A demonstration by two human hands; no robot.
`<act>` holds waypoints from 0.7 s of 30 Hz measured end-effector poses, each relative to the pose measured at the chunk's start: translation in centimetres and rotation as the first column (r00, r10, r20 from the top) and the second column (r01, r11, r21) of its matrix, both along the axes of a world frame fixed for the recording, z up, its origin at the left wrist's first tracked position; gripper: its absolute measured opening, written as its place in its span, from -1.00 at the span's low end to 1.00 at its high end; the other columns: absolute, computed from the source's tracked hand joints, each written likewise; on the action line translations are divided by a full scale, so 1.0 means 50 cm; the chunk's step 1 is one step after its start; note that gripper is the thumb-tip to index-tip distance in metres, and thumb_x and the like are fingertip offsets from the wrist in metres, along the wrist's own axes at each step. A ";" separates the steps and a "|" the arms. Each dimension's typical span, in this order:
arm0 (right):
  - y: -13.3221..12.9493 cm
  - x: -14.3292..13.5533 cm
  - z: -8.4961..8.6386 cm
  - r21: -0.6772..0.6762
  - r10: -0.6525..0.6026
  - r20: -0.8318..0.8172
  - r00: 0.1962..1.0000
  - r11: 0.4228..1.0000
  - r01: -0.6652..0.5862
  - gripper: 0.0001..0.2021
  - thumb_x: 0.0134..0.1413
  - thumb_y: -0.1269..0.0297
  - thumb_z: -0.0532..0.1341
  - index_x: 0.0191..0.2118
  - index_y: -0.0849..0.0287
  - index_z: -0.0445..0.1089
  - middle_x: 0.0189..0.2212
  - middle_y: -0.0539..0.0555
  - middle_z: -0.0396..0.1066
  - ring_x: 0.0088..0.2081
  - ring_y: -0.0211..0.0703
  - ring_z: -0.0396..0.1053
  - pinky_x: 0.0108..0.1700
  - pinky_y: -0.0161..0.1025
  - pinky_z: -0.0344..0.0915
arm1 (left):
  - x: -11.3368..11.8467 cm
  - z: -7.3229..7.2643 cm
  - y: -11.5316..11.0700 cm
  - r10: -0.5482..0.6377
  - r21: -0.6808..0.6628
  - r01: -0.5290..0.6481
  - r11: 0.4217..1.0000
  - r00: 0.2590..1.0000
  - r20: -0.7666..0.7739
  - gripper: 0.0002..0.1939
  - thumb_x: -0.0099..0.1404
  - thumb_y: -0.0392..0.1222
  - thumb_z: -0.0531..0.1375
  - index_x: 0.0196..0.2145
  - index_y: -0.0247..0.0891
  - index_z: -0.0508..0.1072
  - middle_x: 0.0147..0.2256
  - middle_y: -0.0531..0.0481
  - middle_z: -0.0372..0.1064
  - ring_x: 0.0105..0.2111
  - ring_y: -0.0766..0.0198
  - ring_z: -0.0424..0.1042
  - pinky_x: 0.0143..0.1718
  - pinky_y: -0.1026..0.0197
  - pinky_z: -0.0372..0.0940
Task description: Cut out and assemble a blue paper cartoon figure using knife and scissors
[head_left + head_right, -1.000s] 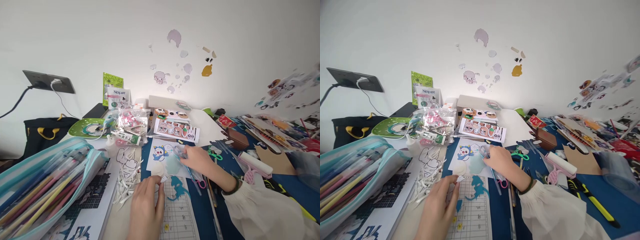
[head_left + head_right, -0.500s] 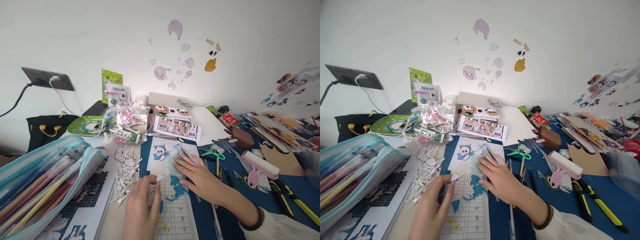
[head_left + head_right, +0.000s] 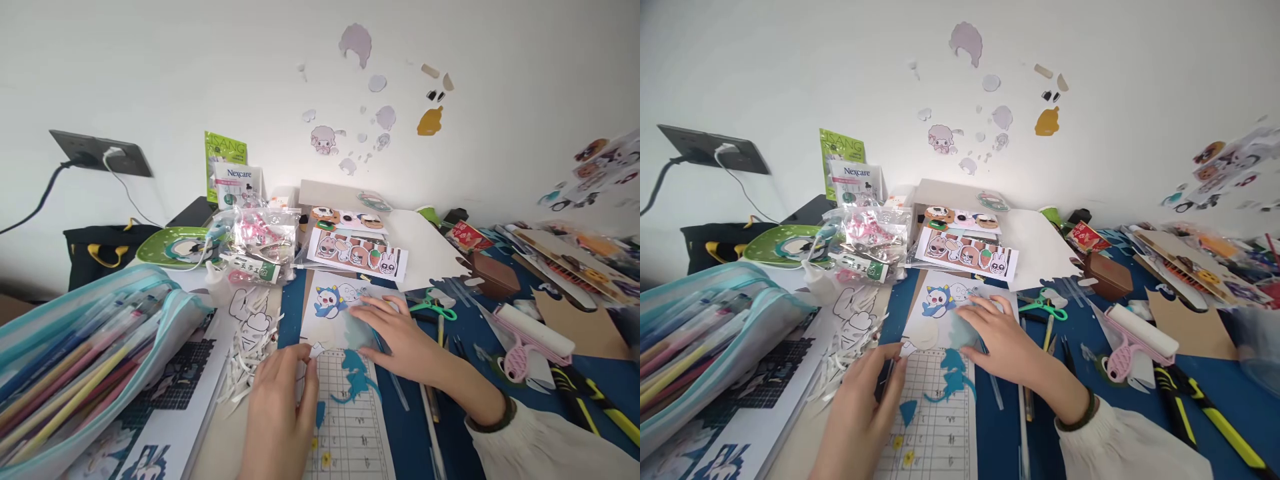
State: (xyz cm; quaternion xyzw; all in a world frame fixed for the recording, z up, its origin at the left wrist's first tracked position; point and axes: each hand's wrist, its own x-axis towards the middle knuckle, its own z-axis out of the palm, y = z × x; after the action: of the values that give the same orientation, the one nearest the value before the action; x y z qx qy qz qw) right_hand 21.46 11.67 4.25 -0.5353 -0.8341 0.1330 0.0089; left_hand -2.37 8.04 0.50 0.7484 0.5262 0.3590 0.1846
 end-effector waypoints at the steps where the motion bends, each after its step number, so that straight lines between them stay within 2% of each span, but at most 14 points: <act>1: -0.001 0.003 -0.001 0.000 -0.001 -0.004 1.000 1.000 0.001 -0.46 0.22 0.02 0.13 0.26 0.07 0.17 0.27 0.18 0.21 0.34 0.15 -0.02 0.30 0.22 -0.13 | 0.001 0.001 0.001 -0.003 0.009 0.003 1.000 1.000 -0.011 -0.88 0.43 -0.21 -0.01 -0.22 -0.13 0.32 -0.34 -0.02 0.48 -0.34 0.11 0.50 -0.38 0.08 0.40; 6: 0.003 0.011 0.001 0.003 0.014 -0.039 0.999 1.000 -0.014 -0.43 0.17 0.06 0.17 0.26 0.05 0.16 0.27 0.18 0.20 0.33 0.17 0.01 0.29 0.18 -0.12 | 0.017 -0.001 0.011 -0.082 0.110 0.094 0.990 0.991 -0.106 -0.80 0.43 -0.31 -0.08 -0.18 -0.16 0.31 -0.15 -0.09 0.53 -0.15 0.07 0.53 -0.18 -0.04 0.43; 9: 0.009 0.014 -0.002 0.017 0.023 -0.064 0.998 1.000 -0.022 -0.45 0.10 0.11 0.22 0.21 0.06 0.20 0.22 0.19 0.26 0.31 0.16 0.03 0.28 0.14 -0.09 | 0.026 -0.011 0.017 -0.093 0.153 0.118 0.981 0.983 -0.160 -0.72 0.40 -0.38 -0.13 -0.08 -0.23 0.30 -0.06 -0.20 0.52 -0.06 0.01 0.52 -0.08 -0.13 0.41; 11: 0.011 0.014 -0.007 0.039 0.024 -0.083 0.996 0.999 -0.021 -0.44 0.06 0.13 0.24 0.19 0.07 0.21 0.21 0.20 0.27 0.30 0.17 0.05 0.26 0.14 -0.06 | 0.028 -0.017 0.020 -0.095 0.170 0.129 0.977 0.977 -0.191 -0.68 0.35 -0.43 -0.12 -0.04 -0.26 0.29 -0.04 -0.24 0.51 -0.06 0.00 0.52 -0.07 -0.12 0.42; 15: 0.010 0.008 -0.012 0.047 -0.006 -0.105 0.994 0.999 0.011 -0.42 0.03 0.13 0.24 0.19 0.06 0.19 0.20 0.22 0.27 0.26 0.21 0.09 0.21 0.15 0.02 | 0.026 -0.021 0.021 -0.088 0.182 0.134 0.974 0.967 -0.239 -0.64 0.25 -0.50 -0.11 -0.10 -0.26 0.30 -0.03 -0.25 0.51 -0.07 0.03 0.53 -0.09 -0.06 0.44; 21: 0.000 0.010 0.001 0.053 -0.069 -0.052 0.996 0.996 0.071 -0.45 0.02 0.16 0.25 0.15 0.08 0.21 0.18 0.23 0.30 0.22 0.27 0.14 0.15 0.16 0.08 | 0.028 -0.014 0.019 -0.057 0.192 0.118 0.974 0.953 -0.299 -0.62 0.23 -0.54 -0.13 -0.07 -0.31 0.27 -0.08 -0.29 0.53 -0.11 0.02 0.55 -0.12 -0.07 0.42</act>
State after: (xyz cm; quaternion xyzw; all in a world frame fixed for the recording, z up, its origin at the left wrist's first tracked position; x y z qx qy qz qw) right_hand 21.96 11.65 4.30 -0.5603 -0.8176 0.1232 0.0491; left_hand -0.99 8.99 -0.22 0.8309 0.4734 0.2893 0.0416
